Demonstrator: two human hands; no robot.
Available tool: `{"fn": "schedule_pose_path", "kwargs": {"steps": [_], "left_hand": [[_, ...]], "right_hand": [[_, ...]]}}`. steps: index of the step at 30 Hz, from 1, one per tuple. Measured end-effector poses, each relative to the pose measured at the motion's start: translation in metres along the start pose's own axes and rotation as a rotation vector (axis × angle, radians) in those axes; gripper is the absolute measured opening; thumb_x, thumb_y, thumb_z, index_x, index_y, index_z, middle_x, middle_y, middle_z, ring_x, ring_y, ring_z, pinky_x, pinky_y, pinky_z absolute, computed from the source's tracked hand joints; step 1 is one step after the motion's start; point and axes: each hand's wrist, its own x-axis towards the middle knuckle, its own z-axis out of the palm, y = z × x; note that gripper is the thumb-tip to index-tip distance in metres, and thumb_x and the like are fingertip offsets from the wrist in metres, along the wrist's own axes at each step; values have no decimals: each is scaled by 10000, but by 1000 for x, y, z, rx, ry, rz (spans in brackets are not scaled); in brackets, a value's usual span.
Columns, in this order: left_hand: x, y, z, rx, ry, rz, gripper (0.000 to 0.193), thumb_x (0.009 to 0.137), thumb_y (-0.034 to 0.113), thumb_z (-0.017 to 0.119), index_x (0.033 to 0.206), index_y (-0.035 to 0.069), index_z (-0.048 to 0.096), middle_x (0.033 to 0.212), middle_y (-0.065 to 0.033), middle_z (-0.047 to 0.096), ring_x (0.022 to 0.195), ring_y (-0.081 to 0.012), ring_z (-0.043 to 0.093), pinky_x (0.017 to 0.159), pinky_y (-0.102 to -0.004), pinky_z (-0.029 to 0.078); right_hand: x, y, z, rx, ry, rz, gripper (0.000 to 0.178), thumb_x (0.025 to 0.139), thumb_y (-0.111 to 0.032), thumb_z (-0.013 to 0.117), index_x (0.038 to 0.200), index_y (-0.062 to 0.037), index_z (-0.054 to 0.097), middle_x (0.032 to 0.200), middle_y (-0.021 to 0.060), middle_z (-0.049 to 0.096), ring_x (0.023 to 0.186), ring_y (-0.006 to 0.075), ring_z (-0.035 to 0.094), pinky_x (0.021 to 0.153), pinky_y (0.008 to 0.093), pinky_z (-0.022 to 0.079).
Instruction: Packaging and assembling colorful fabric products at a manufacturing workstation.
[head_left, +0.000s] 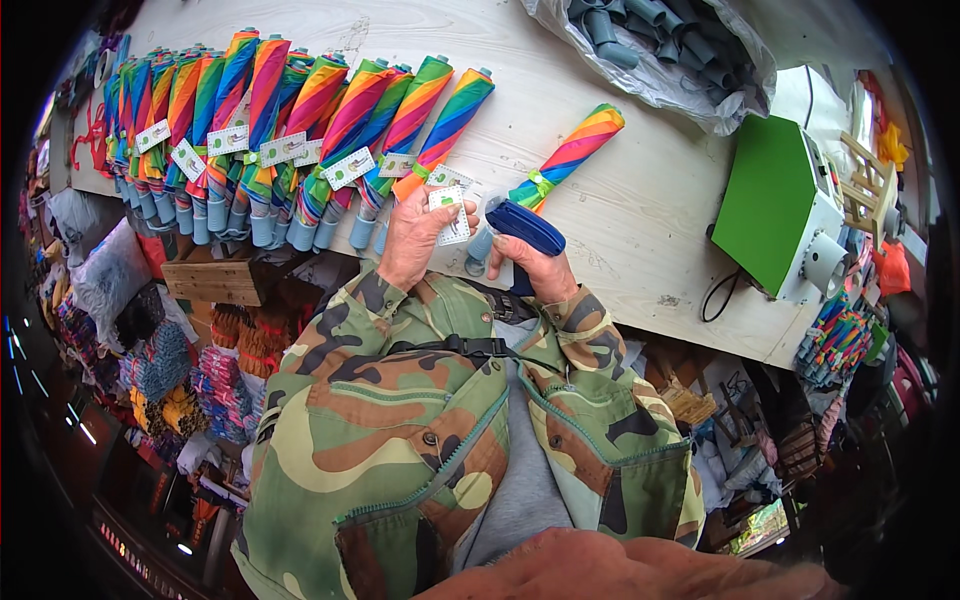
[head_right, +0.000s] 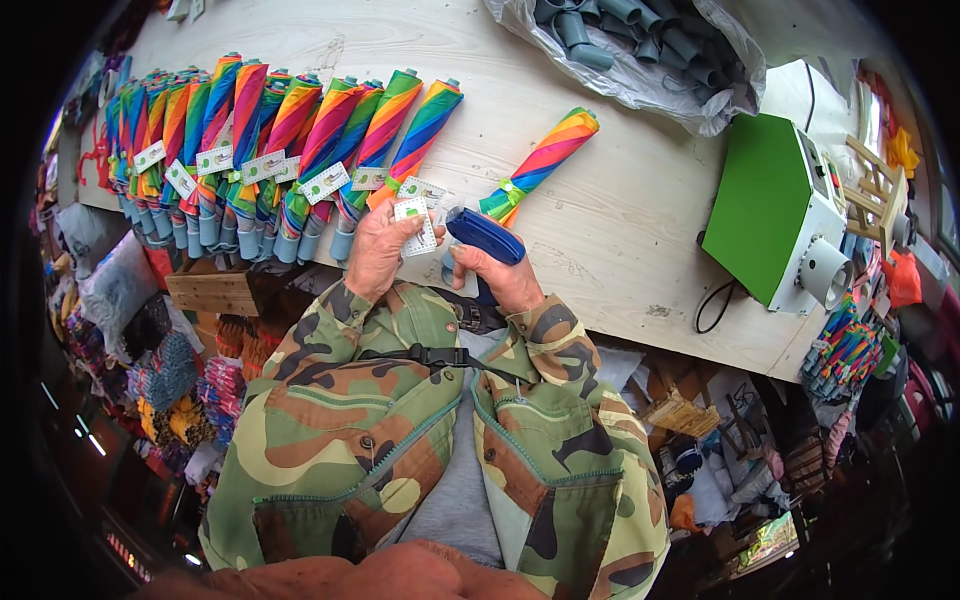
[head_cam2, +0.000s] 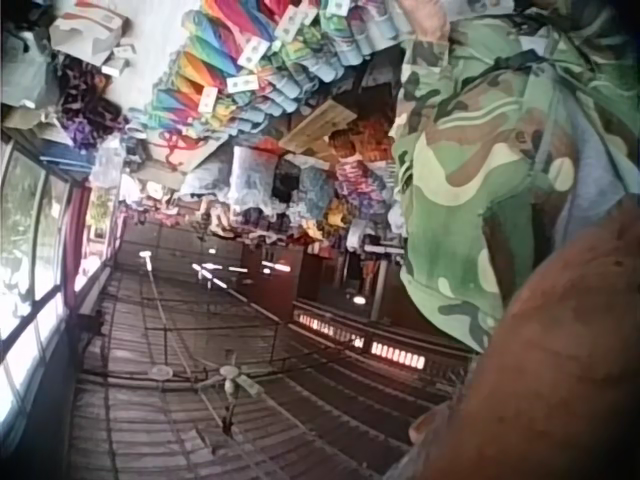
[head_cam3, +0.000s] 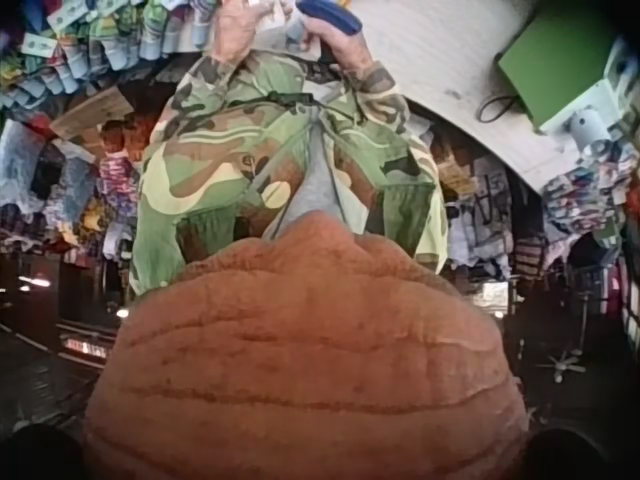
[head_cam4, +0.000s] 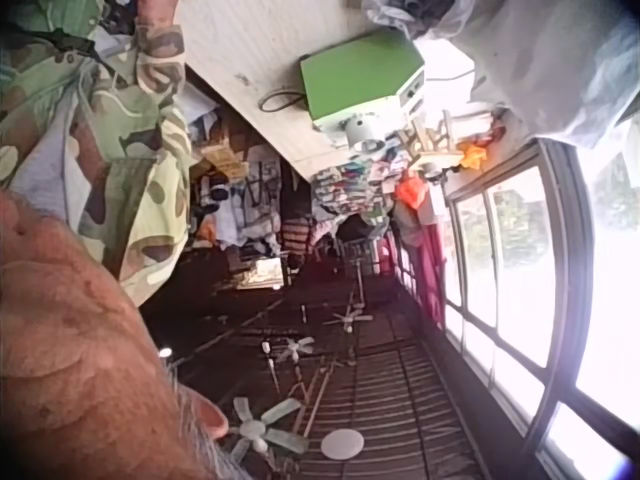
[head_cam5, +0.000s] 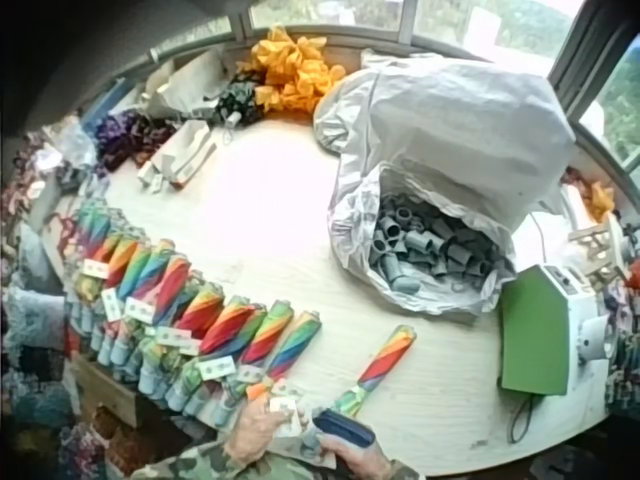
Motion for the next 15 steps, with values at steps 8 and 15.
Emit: {"fn": "schedule_pose_path", "kwargs": {"steps": [8,15], "left_hand": [[6,3,11,144,99,79,299,993,63,782,1199,-28,586,1008,-126,774,845,-158,761,756,-288,623],[11,0,10,178,125,74,322,972,76,819,1189,-33,607,1034,-117,774,847,-145,754,751,-281,617]], "right_hand": [[4,-10,11,1,-12,-24,403,999,-214,785,1311,16,674,951,72,715,730,174,697,720,317,570],[5,-6,3,15,-2,15,445,1000,-210,785,1344,26,633,924,72,702,754,183,701,758,326,567]]}}
